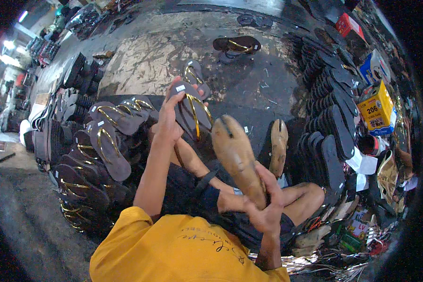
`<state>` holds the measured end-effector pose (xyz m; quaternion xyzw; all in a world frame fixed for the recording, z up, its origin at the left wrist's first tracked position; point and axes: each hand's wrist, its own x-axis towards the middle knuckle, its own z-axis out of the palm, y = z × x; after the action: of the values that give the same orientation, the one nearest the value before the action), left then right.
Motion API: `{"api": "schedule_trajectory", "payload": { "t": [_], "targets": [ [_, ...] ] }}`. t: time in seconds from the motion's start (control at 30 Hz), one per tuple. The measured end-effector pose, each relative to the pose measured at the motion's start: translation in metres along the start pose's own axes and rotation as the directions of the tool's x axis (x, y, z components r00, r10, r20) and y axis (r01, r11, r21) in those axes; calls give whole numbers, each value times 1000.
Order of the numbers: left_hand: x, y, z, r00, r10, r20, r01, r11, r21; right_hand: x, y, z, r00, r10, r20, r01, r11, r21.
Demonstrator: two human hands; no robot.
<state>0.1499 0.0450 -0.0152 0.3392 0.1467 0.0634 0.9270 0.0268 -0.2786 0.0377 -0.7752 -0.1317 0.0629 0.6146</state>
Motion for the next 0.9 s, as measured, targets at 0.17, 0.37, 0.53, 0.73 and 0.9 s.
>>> {"api": "schedule_trajectory", "payload": {
  "t": [0.17, 0.37, 0.53, 0.73, 0.9],
  "targets": [
    [-28, -10, 28, 982, -68, 179, 37, 985, 168, -5, -7, 22, 999, -38, 25, 42, 984, -172],
    [-57, -28, 42, 981, -128, 145, 115, 989, 94, -22, -15, 57, 951, 308, 2, -275, 846, 457],
    [-69, -41, 45, 964, -202, 175, 138, 936, 324, -11, 21, 68, 989, 39, -146, -19, 991, 136],
    [-96, -73, 30, 991, -125, -40, 126, 991, 40, -12, 38, 87, 981, 158, -115, -113, 938, 328],
    [-164, -99, -14, 771, -588, -245, 611, 792, 24, -21, 35, 75, 998, 24, 52, -23, 1000, -13]
  ]
}}
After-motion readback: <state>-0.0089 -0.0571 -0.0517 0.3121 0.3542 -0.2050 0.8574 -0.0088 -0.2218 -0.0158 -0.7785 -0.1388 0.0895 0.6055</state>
